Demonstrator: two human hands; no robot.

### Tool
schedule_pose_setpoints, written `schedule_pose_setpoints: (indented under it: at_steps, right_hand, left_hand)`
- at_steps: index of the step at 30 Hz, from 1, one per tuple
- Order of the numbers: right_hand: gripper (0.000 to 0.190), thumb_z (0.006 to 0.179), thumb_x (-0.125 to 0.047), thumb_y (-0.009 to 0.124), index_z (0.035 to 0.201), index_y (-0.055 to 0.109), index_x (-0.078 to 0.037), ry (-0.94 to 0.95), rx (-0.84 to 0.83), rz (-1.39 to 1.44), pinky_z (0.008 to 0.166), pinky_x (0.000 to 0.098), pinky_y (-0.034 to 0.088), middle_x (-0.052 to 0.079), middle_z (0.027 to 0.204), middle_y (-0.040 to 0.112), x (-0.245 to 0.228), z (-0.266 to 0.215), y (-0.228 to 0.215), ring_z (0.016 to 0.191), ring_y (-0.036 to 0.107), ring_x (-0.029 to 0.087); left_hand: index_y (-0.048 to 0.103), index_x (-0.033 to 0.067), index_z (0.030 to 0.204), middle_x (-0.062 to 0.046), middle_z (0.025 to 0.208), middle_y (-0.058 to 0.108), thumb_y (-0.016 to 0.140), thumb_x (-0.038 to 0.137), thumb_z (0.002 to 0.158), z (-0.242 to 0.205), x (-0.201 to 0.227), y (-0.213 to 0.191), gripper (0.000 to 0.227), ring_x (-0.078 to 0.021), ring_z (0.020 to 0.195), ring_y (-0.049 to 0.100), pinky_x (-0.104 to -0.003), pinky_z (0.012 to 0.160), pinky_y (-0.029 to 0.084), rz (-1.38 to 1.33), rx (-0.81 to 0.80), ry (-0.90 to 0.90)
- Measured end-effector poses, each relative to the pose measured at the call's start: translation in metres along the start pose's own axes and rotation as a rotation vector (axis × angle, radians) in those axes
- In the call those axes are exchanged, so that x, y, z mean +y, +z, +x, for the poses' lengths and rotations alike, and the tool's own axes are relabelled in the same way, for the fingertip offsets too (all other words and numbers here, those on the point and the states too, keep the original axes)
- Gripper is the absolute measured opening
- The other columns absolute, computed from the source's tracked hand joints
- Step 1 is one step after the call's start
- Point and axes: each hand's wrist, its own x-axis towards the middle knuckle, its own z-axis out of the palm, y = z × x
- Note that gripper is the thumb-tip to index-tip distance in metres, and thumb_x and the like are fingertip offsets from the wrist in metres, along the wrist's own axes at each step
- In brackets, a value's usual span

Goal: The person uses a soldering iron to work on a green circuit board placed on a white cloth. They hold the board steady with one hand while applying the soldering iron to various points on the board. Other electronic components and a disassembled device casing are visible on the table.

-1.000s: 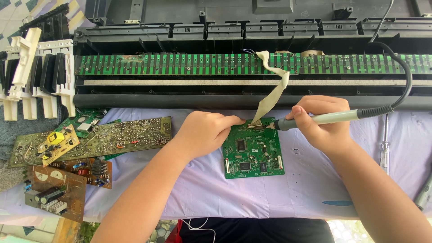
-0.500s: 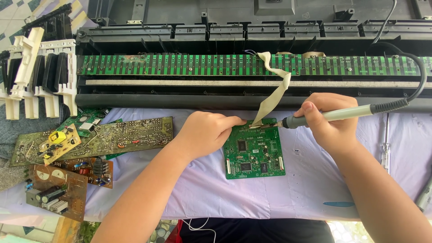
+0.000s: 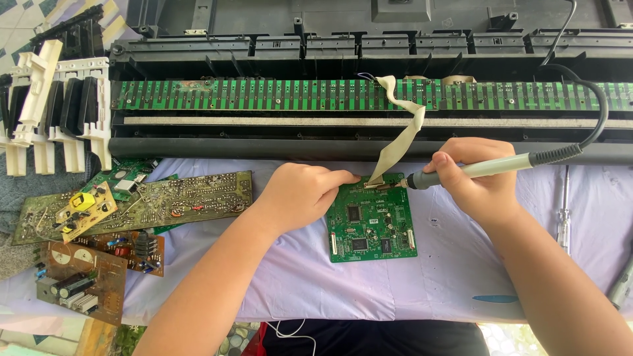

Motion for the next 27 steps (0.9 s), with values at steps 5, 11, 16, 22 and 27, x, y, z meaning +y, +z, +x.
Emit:
schedule_pose_setpoints:
  at_steps: [5,11,16,22,27]
  right_hand:
    - [0.038,0.101,-0.028,0.060,0.069,0.070,-0.009,0.007,-0.004,0.001,0.045,0.0270,0.039,0.007,0.050,0.056,0.002,0.000,-0.002,0.045,0.046,0.016]
    - [0.039,0.104,-0.018,0.054,0.074,0.071,-0.001,-0.095,-0.015,-0.065,0.052,0.0251,0.036,0.007,0.063,0.063,0.001,-0.005,-0.005,0.053,0.051,0.015]
    - [0.037,0.104,-0.015,0.054,0.073,0.070,-0.001,-0.073,0.001,-0.077,0.053,0.0263,0.036,0.008,0.062,0.061,0.002,-0.006,-0.007,0.053,0.051,0.016]
    - [0.042,0.105,-0.020,0.051,0.072,0.068,0.000,-0.014,0.036,-0.044,0.053,0.0259,0.040,0.009,0.062,0.062,-0.001,-0.006,-0.003,0.051,0.054,0.017]
    - [0.042,0.104,-0.028,0.054,0.074,0.071,-0.003,-0.105,-0.045,-0.070,0.054,0.0246,0.041,0.007,0.066,0.067,0.002,-0.007,0.005,0.055,0.059,0.016]
  left_hand:
    - [0.076,0.0240,0.112,-0.001,0.086,0.079,0.053,0.012,0.099,0.000,0.001,0.000,0.030,-0.0230,0.078,0.076,-0.031,0.073,0.058,-0.015,0.001,-0.004]
    - [0.072,0.0242,0.122,0.000,0.082,0.077,0.049,0.009,0.093,0.004,-0.009,0.002,0.040,-0.0269,0.073,0.072,-0.043,0.051,0.048,-0.016,-0.119,0.033]
    - [0.072,0.0243,0.122,0.000,0.082,0.077,0.049,0.010,0.094,0.003,-0.009,0.002,0.039,-0.0263,0.072,0.072,-0.042,0.050,0.048,-0.014,-0.120,0.032]
    - [0.072,0.0232,0.121,0.000,0.081,0.077,0.048,0.009,0.094,0.004,-0.009,0.001,0.039,-0.0264,0.072,0.072,-0.042,0.050,0.049,-0.028,-0.117,0.038]
    - [0.072,0.0221,0.121,0.000,0.083,0.078,0.050,0.009,0.094,0.004,-0.009,0.002,0.037,-0.0263,0.072,0.072,-0.042,0.051,0.050,-0.026,-0.109,0.044]
